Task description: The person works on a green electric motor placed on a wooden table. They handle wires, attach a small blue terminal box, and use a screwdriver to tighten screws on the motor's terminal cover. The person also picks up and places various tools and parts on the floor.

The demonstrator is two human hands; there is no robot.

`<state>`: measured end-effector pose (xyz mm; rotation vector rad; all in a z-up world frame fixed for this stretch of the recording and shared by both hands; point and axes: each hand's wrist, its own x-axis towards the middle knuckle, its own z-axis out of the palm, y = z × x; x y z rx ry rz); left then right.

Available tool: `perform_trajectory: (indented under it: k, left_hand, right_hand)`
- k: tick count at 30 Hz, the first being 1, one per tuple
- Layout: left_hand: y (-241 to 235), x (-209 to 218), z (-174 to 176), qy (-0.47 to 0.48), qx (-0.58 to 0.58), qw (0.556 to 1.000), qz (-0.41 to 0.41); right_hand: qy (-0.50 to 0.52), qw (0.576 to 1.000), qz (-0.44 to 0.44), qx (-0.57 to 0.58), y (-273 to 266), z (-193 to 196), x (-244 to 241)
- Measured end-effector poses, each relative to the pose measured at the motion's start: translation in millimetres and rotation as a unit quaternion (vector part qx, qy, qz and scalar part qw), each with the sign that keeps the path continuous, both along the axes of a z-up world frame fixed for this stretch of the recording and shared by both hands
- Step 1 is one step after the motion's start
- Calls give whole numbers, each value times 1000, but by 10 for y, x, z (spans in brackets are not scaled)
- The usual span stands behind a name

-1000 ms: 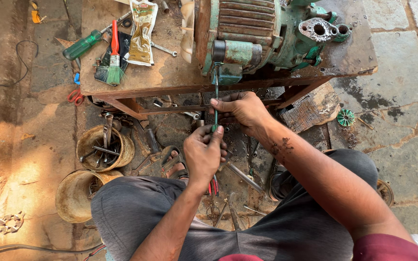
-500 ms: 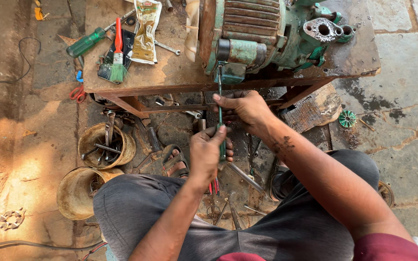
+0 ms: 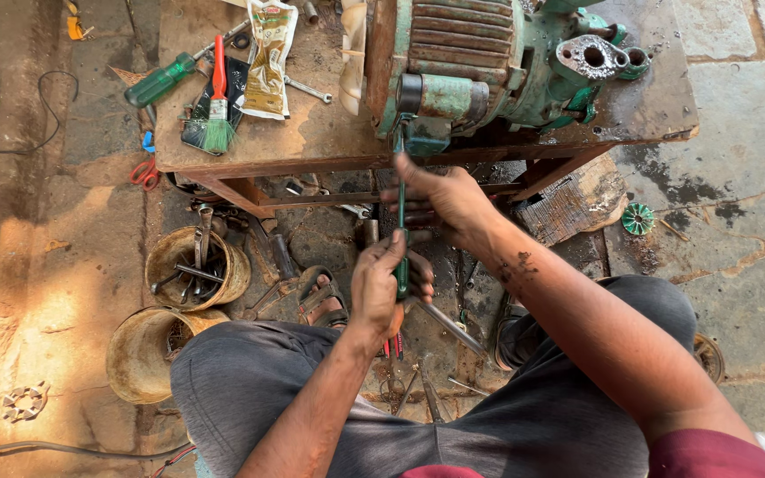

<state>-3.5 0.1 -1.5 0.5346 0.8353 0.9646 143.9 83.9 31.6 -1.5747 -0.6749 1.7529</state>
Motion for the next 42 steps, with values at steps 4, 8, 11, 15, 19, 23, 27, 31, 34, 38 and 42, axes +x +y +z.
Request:
perform_trajectory:
  k: [4,8,11,15,19,23,27,31,34,38,42]
  left_hand:
    - [-13,-12,-69,-63,-12,998,-26]
    - [37,28,-171,225,150,962,28]
    - [21,38,-241,324,92,942,14]
    - [-65,21,-293,226,82,970,17]
    - [-3,18,-317,182,147,970,71]
    - [299,47,-359,184,162,960,137]
    - [582,84,-409,348,243,879,219]
    - [656,46,-388,354,320,856,198]
    - [600,10,-303,320,282,891,157]
    - [481,-36,-137,333,435,818,178]
    - [347,-72,29,313,358,871,126]
  right_hand:
    - [61,994,-83,37,132,-47,44]
    - [111,982,-138,67,307,-203,96]
    - [106,977,-169,73,348,-312,146]
    - [113,972,-187,82,325,-382,160]
    - [126,977,-159,71,278,-380,179]
    - [125,979,-142,70,207,-370,202]
    - [116,982,-121,80,128,-331,218]
    - [124,985,-75,95,26,-261,254]
    - [83,990,-68,91,-68,-210,278]
    - [75,991,-38,99,-195,-140,338]
    - [105,989,-19,101,-357,-65,364]
